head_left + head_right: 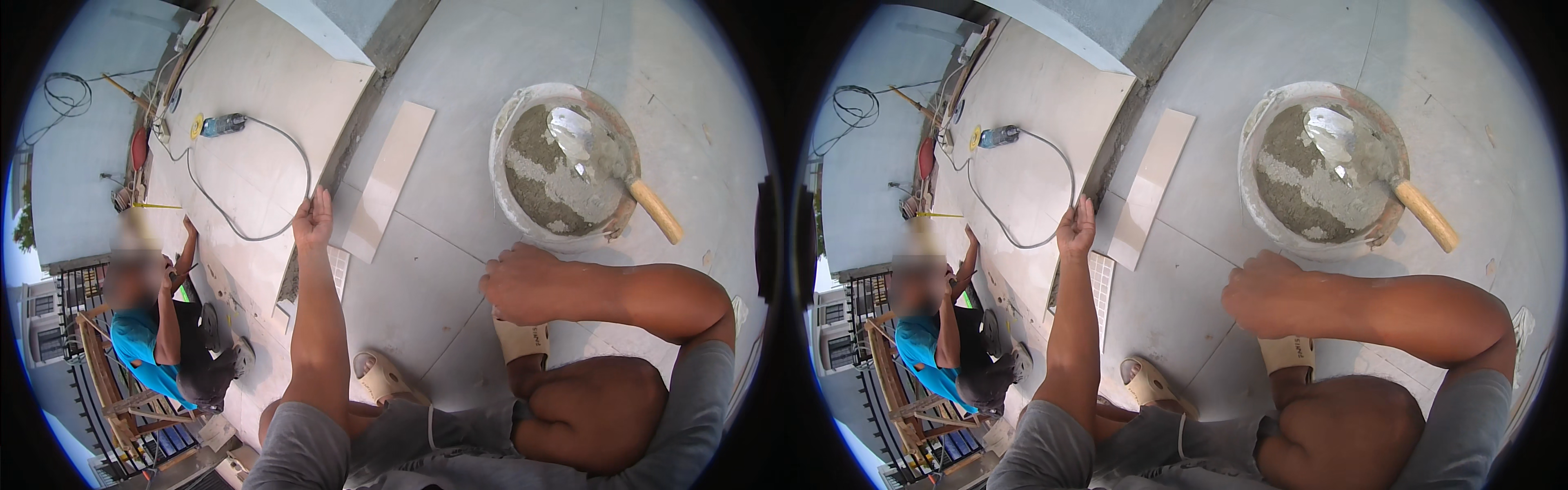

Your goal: The person scoops cement from a bag into a bucket, then walks to a tiled area where another worker is present. The person uses a power tool to cut a tile and applies cement to the floor with a trowel.

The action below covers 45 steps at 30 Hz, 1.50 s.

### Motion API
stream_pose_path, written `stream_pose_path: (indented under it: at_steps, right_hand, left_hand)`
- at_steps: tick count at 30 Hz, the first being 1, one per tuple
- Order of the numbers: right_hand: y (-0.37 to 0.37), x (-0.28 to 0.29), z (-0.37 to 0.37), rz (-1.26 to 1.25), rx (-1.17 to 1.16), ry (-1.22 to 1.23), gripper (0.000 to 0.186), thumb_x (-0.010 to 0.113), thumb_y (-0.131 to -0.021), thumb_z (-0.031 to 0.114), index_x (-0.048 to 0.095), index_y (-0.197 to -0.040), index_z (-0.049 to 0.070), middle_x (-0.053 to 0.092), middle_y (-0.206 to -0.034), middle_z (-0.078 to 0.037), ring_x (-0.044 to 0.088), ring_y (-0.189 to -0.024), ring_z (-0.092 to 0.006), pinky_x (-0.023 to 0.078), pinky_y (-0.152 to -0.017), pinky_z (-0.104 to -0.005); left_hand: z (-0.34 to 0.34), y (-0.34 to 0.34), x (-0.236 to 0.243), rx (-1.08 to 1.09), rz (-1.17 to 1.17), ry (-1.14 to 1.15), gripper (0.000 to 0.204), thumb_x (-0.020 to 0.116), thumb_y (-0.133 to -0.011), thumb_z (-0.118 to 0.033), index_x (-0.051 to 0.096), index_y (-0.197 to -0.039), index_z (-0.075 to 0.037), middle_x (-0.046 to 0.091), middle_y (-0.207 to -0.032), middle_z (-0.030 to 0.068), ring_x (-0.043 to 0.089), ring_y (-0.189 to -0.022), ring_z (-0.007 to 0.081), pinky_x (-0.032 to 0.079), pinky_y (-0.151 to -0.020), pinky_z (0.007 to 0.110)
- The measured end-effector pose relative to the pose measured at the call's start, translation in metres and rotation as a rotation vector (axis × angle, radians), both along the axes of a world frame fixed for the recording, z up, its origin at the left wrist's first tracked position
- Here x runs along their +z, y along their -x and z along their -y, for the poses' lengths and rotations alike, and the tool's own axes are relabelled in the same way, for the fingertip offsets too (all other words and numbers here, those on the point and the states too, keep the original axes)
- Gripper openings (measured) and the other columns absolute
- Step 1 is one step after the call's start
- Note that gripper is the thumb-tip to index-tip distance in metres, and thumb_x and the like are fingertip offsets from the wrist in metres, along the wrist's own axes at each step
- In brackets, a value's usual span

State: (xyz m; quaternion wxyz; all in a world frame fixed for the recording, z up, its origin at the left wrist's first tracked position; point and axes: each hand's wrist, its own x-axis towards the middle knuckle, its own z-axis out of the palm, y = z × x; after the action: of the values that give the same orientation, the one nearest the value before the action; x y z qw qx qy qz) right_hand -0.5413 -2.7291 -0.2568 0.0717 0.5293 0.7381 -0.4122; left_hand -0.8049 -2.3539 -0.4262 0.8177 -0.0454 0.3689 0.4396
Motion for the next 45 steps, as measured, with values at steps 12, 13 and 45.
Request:
stream_pose_path:
  at_steps: [12,13,45]
  right_hand:
    - [0.000,-0.007,0.002,-0.015,0.003,-0.108,0.022,0.066,-0.082,0.022,0.067,-0.089,0.002,0.066,-0.089,-0.014,0.065,-0.086,-0.0319,0.047,-0.078,-0.0430]
    - [0.000,-0.010,0.005,-0.036,-0.023,-0.172,0.014,0.064,-0.079,0.015,0.068,-0.083,0.002,0.067,-0.085,-0.014,0.066,-0.082,-0.0317,0.048,-0.074,-0.0428]
    - [0.023,0.010,-0.009,0.076,0.027,-0.316,0.032,0.073,-0.080,0.029,0.065,-0.089,0.000,0.065,-0.086,-0.016,0.063,-0.083,-0.0311,0.046,-0.075,-0.0401]
  left_hand:
    - [0.002,-0.022,0.007,-0.137,-0.065,-0.095,0.031,0.043,-0.099,-0.005,0.046,-0.126,0.010,0.056,-0.132,0.0264,0.055,-0.125,0.0372,0.048,-0.105,0.051]
    - [0.006,-0.025,0.006,-0.179,-0.067,-0.139,0.031,0.045,-0.099,-0.006,0.046,-0.126,0.010,0.056,-0.132,0.0261,0.056,-0.124,0.0365,0.048,-0.105,0.051]
    - [0.143,-0.055,0.022,-1.047,-1.955,-1.214,0.054,0.083,-0.072,-0.031,0.054,-0.108,-0.002,0.058,-0.111,0.0178,0.059,-0.102,0.0368,0.047,-0.090,0.045]
